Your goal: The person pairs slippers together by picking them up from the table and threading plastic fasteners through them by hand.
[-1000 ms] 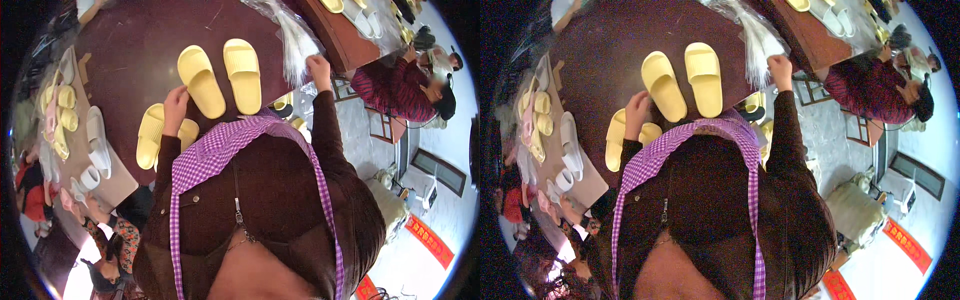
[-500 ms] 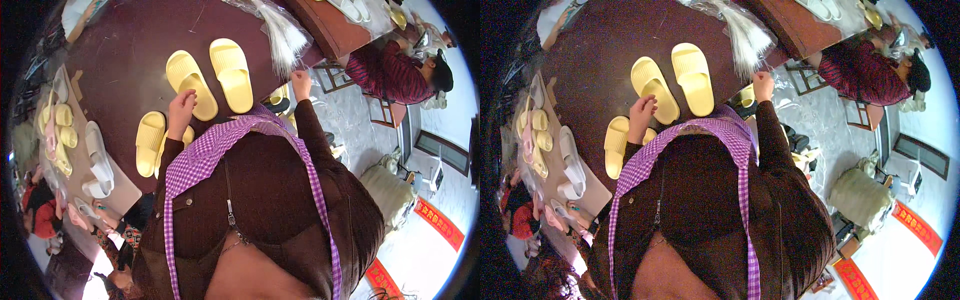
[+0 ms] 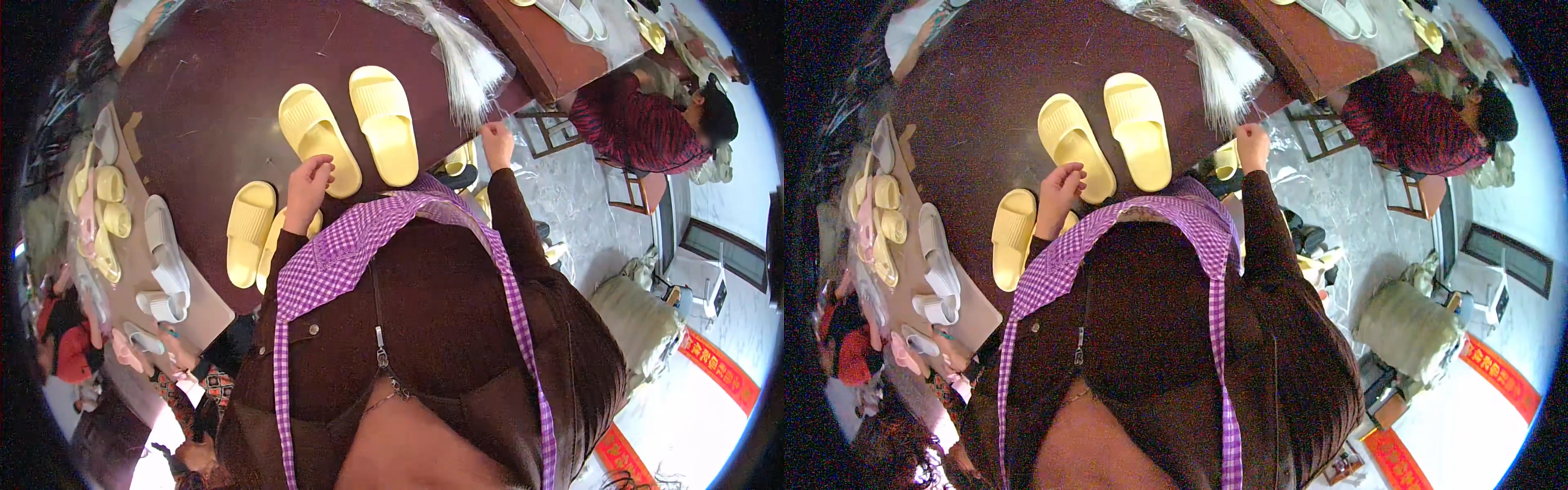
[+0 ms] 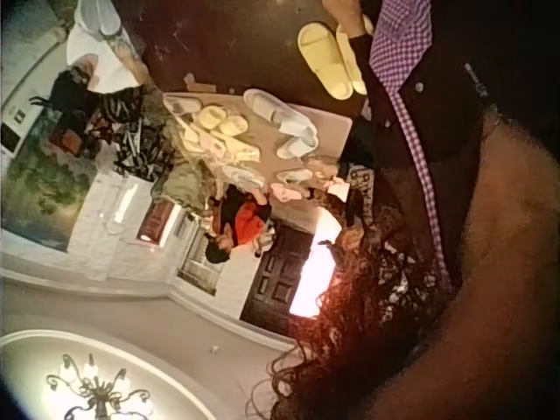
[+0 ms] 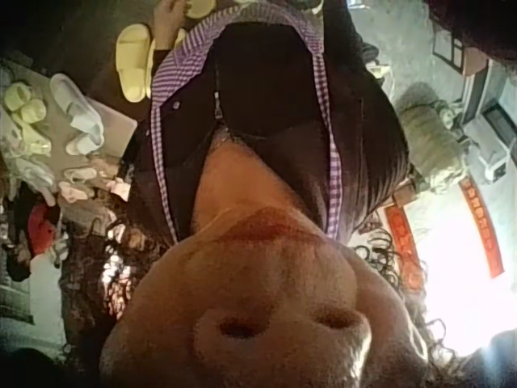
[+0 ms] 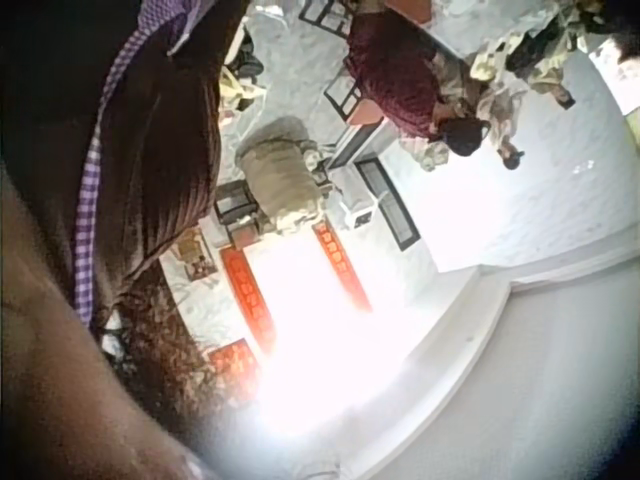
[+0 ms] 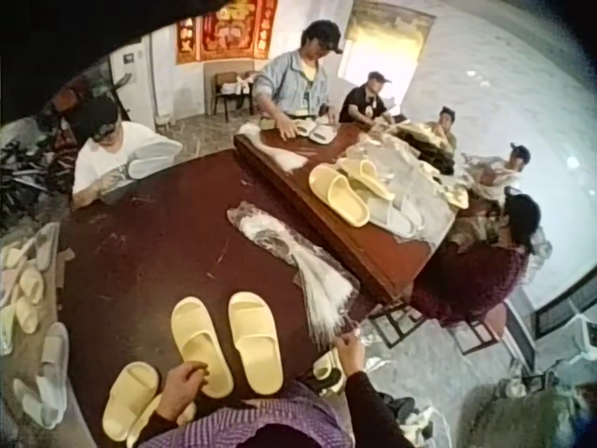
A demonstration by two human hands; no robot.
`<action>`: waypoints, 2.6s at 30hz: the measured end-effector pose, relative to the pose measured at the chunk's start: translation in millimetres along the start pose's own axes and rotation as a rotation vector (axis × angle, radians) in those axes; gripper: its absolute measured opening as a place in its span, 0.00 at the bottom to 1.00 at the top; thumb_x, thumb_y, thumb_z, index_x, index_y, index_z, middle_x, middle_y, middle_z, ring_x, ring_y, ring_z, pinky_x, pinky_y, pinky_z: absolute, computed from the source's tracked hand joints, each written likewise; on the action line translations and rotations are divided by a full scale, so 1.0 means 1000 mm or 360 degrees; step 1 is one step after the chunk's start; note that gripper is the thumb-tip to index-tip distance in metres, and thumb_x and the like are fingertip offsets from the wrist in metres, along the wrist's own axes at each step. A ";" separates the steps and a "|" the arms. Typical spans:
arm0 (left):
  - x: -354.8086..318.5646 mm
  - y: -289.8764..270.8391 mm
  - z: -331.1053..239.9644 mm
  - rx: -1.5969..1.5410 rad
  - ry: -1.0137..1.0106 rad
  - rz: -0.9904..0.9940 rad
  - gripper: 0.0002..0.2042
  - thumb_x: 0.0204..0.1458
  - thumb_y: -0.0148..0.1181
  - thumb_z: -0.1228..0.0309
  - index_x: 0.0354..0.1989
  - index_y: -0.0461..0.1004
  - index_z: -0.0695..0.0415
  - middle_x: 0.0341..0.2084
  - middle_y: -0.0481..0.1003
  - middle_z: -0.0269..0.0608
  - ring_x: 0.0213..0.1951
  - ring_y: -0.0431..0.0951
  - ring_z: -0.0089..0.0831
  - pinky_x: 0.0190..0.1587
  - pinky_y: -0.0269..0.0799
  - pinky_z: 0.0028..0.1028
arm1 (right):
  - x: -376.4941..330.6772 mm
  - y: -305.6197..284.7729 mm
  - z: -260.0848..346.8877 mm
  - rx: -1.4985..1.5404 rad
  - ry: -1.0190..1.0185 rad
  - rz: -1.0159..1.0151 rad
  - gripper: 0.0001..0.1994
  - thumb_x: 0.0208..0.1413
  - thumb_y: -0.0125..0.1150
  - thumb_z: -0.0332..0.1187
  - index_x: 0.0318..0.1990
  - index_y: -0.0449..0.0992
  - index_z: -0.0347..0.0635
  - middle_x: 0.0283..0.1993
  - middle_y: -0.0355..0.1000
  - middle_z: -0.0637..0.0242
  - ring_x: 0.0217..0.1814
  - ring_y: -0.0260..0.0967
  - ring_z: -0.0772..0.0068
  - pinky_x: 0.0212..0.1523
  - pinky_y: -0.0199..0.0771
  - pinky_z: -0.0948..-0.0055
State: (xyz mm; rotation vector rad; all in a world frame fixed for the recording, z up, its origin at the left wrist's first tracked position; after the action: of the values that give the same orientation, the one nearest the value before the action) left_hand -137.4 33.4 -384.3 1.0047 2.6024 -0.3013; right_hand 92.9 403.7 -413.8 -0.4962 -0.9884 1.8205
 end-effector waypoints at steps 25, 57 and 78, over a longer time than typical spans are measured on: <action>0.031 0.147 -0.166 0.0436 0.1178 0.0296 0.07 0.47 0.55 0.75 0.35 0.72 0.62 0.28 0.71 0.46 0.32 0.73 0.39 0.35 0.69 0.31 | -0.021 -0.078 0.145 0.0609 -0.0283 0.0596 0.04 0.48 0.54 0.27 0.25 0.69 0.37 0.19 0.64 0.74 0.21 0.60 0.86 0.20 0.58 0.83; 0.065 0.135 -0.084 -0.0779 0.0039 0.0382 0.08 0.53 0.50 0.72 0.36 0.67 0.65 0.27 0.73 0.42 0.32 0.75 0.29 0.41 0.71 0.27 | 0.129 0.108 0.109 -0.0448 -0.0323 0.0526 0.16 0.48 0.54 0.34 0.41 0.64 0.33 0.35 0.70 0.43 0.42 0.69 0.43 0.42 0.68 0.52; 0.029 0.039 -0.105 -0.0721 0.0148 0.0026 0.07 0.51 0.52 0.73 0.33 0.70 0.65 0.20 0.71 0.36 0.23 0.70 0.22 0.29 0.67 0.21 | -0.019 0.019 0.291 0.0990 -0.0720 0.1087 0.08 0.51 0.57 0.29 0.38 0.75 0.36 0.29 0.72 0.71 0.31 0.66 0.84 0.31 0.67 0.82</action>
State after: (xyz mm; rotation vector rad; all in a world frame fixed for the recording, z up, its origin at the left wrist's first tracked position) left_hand -155.2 111.7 -301.8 0.8901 2.5672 0.3354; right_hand -112.4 264.1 -259.9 -0.0120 -0.4864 2.7979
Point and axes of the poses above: each hand's wrist, its own x-axis towards the middle knuckle, its own y-axis out of the palm, z = x × y, the point moved 9 cm from there along x, towards the middle knuckle
